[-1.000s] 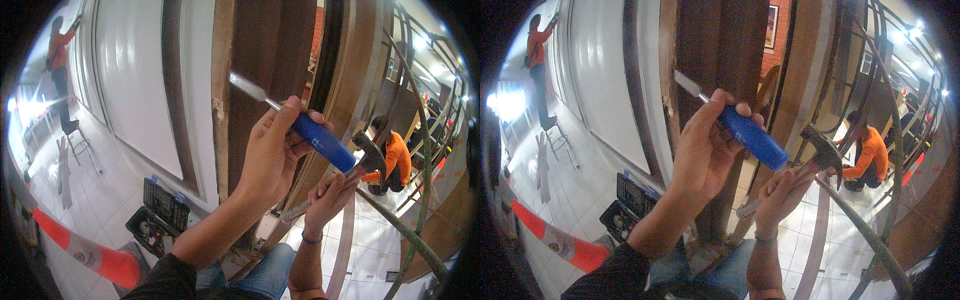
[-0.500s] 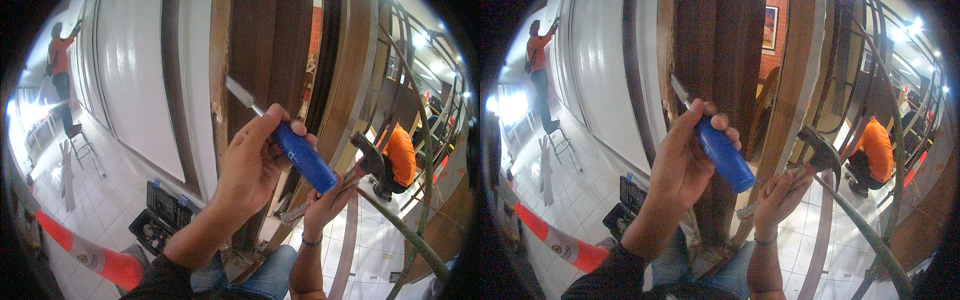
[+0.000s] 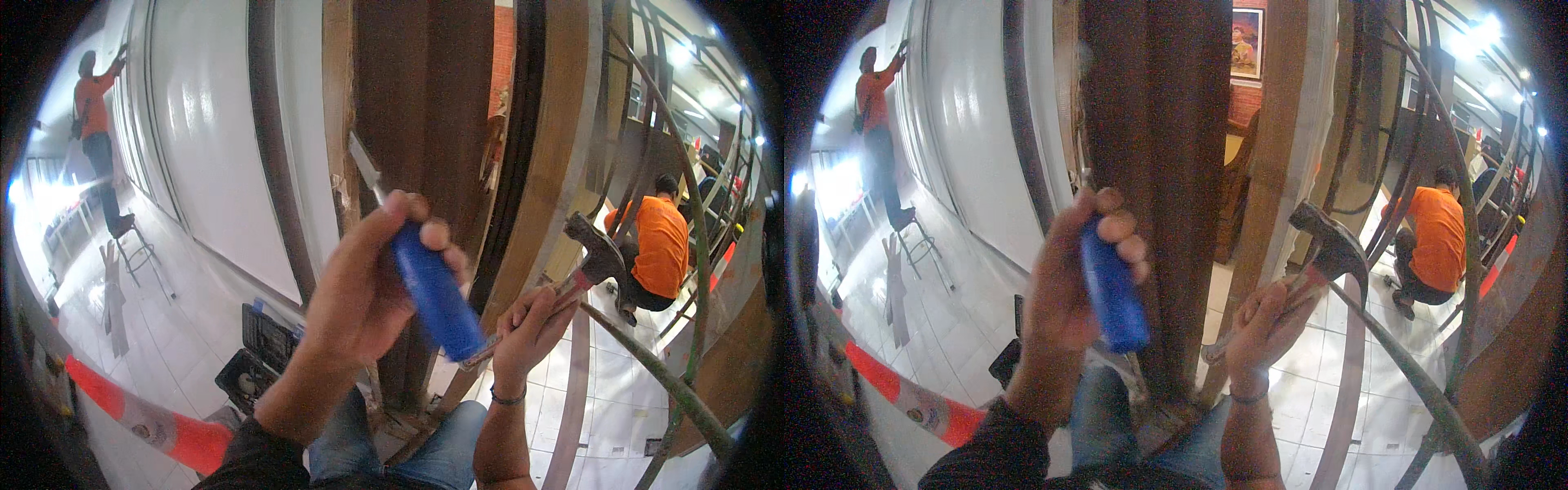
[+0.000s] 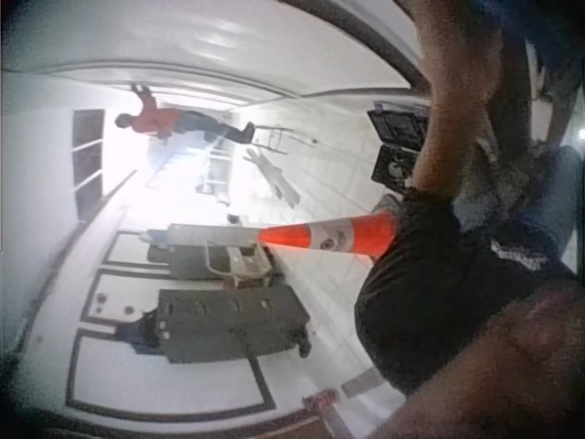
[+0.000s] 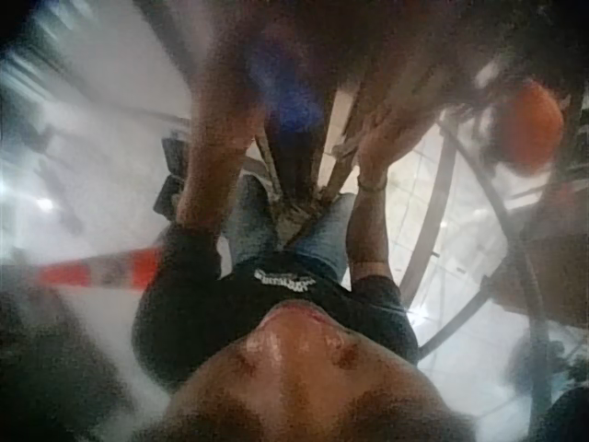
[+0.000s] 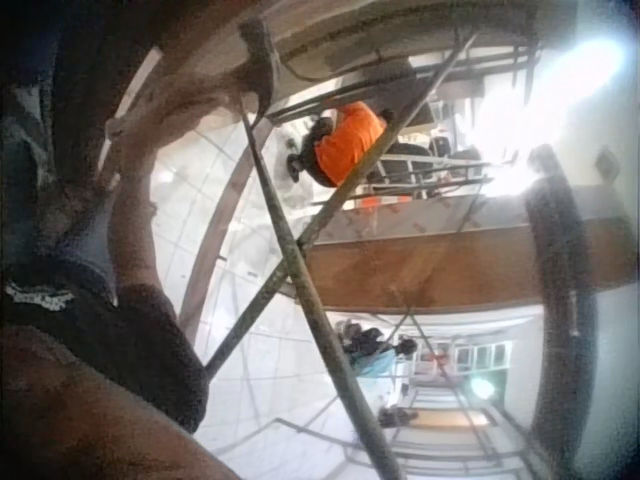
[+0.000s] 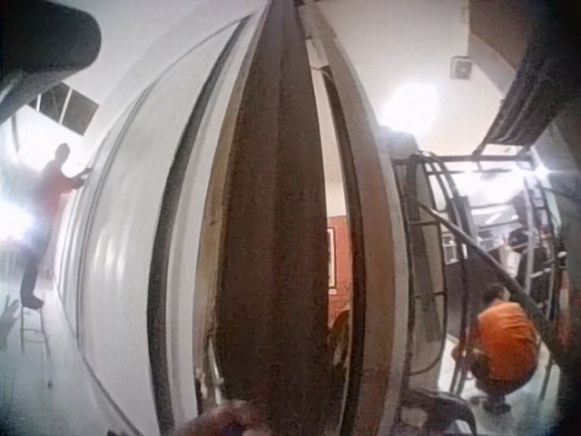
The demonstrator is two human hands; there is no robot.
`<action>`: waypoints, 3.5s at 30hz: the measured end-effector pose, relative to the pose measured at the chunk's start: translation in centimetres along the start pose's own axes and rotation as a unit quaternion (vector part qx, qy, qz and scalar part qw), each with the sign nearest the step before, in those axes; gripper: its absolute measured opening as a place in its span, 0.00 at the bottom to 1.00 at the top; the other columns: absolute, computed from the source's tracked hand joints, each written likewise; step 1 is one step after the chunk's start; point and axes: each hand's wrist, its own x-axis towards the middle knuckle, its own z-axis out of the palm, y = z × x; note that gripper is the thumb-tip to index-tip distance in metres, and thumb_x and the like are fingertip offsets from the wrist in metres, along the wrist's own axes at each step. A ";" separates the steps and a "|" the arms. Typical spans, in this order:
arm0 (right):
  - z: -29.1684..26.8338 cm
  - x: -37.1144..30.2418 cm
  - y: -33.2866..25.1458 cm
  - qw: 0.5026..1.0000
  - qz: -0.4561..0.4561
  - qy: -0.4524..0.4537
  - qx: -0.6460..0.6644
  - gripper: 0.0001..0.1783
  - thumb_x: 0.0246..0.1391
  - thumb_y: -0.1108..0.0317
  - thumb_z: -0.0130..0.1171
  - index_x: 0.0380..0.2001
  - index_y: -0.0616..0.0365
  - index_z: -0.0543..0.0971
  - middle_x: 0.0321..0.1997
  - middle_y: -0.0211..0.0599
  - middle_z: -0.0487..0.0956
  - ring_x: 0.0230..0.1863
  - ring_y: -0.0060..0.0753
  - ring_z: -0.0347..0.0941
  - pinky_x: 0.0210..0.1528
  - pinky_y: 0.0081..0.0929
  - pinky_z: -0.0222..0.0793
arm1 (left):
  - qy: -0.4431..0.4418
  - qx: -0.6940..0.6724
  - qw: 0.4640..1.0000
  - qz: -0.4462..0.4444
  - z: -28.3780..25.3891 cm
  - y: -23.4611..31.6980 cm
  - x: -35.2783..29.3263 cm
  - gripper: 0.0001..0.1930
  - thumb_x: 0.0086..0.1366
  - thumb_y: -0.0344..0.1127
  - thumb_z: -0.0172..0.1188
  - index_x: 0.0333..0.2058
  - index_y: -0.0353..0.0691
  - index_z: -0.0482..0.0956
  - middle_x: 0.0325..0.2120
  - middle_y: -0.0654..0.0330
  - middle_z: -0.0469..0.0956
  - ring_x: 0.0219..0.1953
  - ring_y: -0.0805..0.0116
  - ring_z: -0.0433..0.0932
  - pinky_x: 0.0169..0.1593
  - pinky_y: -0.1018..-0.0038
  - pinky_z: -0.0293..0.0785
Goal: The person uses pliers to pull small nails from a wooden door frame, then uses a hammer and chisel to carve out a section of the wood. They continue by using a hammer and a putty knife to scrape and refine the edge of the frame.
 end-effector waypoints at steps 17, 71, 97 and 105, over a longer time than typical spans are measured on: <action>-1.9 0.8 1.0 0.998 -0.054 -0.005 0.035 0.14 0.69 0.57 0.40 0.49 0.53 0.63 0.16 0.23 0.57 0.10 0.09 0.50 0.07 0.12 0.46 | 0.259 0.219 0.937 0.081 -8.2 -5.1 -0.8 0.09 0.70 0.44 0.51 0.33 0.48 0.67 0.15 0.69 0.58 0.14 0.78 0.59 0.15 0.76 0.58; -4.0 -0.2 -0.4 0.988 -0.072 -0.135 -0.005 0.18 0.66 0.50 0.43 0.48 0.51 0.64 0.14 0.28 0.59 0.09 0.17 0.48 0.06 0.18 0.44 | -0.021 0.673 0.476 -0.565 -39.9 -42.1 -41.5 0.18 0.64 0.43 0.52 0.51 0.46 0.75 0.43 0.51 0.77 0.47 0.54 0.76 0.52 0.57 0.69; -20.3 -18.6 6.2 0.664 0.301 -0.533 -0.429 0.17 0.63 0.62 0.50 0.49 0.61 0.73 0.39 0.52 0.78 0.40 0.53 0.74 0.43 0.43 0.70 | -0.060 0.665 0.643 -0.376 -17.2 -0.9 -20.6 0.26 0.59 0.48 0.62 0.53 0.40 0.74 0.42 0.48 0.77 0.48 0.49 0.75 0.51 0.60 0.71; -16.0 -21.9 6.6 0.774 0.394 -0.407 -0.283 0.25 0.58 0.60 0.59 0.53 0.63 0.67 0.25 0.39 0.72 0.25 0.36 0.66 0.25 0.33 0.60 | -0.001 0.704 0.666 -0.246 -13.1 -2.0 -16.0 0.21 0.59 0.40 0.64 0.52 0.49 0.77 0.44 0.52 0.79 0.46 0.50 0.77 0.52 0.63 0.72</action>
